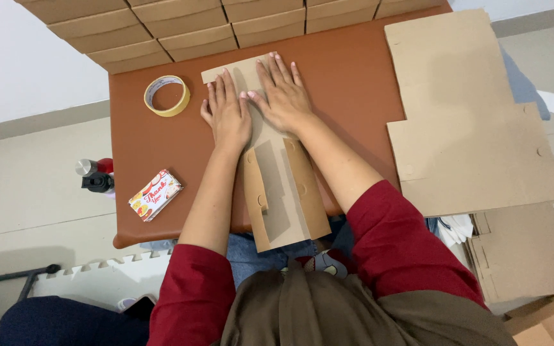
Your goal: Assembling a cardboard box from a flat template and placing a thank you sticker inside.
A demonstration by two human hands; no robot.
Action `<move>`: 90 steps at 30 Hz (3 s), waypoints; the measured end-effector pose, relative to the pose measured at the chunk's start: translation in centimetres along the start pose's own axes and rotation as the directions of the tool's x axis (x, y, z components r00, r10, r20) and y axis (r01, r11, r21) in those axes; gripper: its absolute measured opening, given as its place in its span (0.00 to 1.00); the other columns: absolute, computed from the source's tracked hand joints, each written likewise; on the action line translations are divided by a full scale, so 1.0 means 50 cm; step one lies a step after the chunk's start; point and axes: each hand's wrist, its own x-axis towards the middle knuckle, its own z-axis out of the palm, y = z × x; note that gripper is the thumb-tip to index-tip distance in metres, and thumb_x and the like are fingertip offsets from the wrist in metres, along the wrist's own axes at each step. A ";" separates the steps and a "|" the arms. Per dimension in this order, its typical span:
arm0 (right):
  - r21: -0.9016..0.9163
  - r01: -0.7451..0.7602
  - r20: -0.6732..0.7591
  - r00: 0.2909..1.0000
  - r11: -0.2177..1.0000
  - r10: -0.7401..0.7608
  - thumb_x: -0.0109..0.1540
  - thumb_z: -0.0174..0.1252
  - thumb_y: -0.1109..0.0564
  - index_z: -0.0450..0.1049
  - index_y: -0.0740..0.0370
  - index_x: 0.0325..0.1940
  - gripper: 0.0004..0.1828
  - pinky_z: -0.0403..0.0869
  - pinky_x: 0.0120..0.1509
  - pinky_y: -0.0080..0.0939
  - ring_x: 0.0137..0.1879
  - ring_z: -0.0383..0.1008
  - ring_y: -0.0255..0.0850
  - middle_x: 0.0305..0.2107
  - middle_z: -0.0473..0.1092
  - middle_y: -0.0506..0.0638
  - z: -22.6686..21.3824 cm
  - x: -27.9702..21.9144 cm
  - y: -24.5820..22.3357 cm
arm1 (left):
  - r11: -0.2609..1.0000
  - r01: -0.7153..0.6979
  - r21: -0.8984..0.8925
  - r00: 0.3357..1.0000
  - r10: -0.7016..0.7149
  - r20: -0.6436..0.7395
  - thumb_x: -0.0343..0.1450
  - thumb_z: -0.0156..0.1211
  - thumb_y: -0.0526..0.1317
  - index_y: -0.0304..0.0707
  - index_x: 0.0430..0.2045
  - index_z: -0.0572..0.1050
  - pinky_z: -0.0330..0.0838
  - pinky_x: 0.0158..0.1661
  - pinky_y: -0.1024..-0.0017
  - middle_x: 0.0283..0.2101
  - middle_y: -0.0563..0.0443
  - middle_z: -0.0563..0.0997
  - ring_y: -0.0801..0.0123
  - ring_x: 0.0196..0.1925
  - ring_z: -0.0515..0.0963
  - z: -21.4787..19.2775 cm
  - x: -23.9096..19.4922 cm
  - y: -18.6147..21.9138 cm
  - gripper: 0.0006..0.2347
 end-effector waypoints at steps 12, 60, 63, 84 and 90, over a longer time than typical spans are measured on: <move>-0.003 -0.003 0.017 1.000 1.000 0.003 0.70 0.28 0.32 0.41 0.56 0.80 0.40 0.29 0.81 0.54 0.81 0.29 0.47 0.76 0.35 0.59 -0.009 -0.001 -0.003 | 0.926 0.192 -0.324 0.966 -0.237 -0.105 0.75 0.40 0.41 0.59 0.71 0.44 0.33 0.66 0.55 0.63 0.63 0.77 0.61 0.78 0.50 0.040 0.078 -0.055 0.27; 0.920 -0.040 -0.005 0.994 0.391 0.112 0.60 0.30 0.20 0.53 0.46 0.74 0.46 0.39 0.78 0.58 0.79 0.53 0.45 0.72 0.56 0.58 0.004 0.045 0.082 | 0.872 0.224 -0.435 0.974 -0.200 0.101 0.76 0.54 0.32 0.43 0.37 0.77 0.77 0.29 0.78 0.36 0.55 0.78 0.70 0.26 0.79 -0.331 0.058 -0.240 0.05; 0.925 -0.161 0.134 0.986 0.344 0.103 0.56 0.29 0.18 0.49 0.53 0.77 0.54 0.40 0.80 0.54 0.80 0.51 0.46 0.73 0.54 0.56 -0.067 0.016 0.067 | 0.830 0.307 -0.465 0.947 -0.317 0.059 0.77 0.53 0.33 0.45 0.36 0.74 0.70 0.28 0.83 0.38 0.58 0.77 0.71 0.24 0.83 -0.412 -0.046 -0.243 0.04; 0.465 -0.195 0.031 0.978 0.864 0.204 0.61 0.65 0.58 0.74 0.64 0.62 0.25 0.75 0.58 0.54 0.54 0.76 0.60 0.48 0.70 0.64 -0.227 -0.472 0.028 | 0.873 -0.478 -0.096 0.878 0.475 -0.053 0.71 0.63 0.39 0.40 0.51 0.76 0.63 0.55 0.59 0.50 0.48 0.78 0.57 0.55 0.75 -0.288 -0.309 0.109 0.14; 0.337 -0.207 -0.153 0.950 0.918 0.271 0.65 0.62 0.58 0.78 0.67 0.43 0.08 0.78 0.46 0.49 0.43 0.78 0.52 0.37 0.72 0.57 -0.115 -0.472 0.050 | 0.815 -0.518 -0.260 0.849 0.528 -0.038 0.68 0.64 0.29 0.36 0.40 0.80 0.70 0.54 0.65 0.34 0.50 0.81 0.60 0.43 0.82 -0.158 -0.291 0.143 0.08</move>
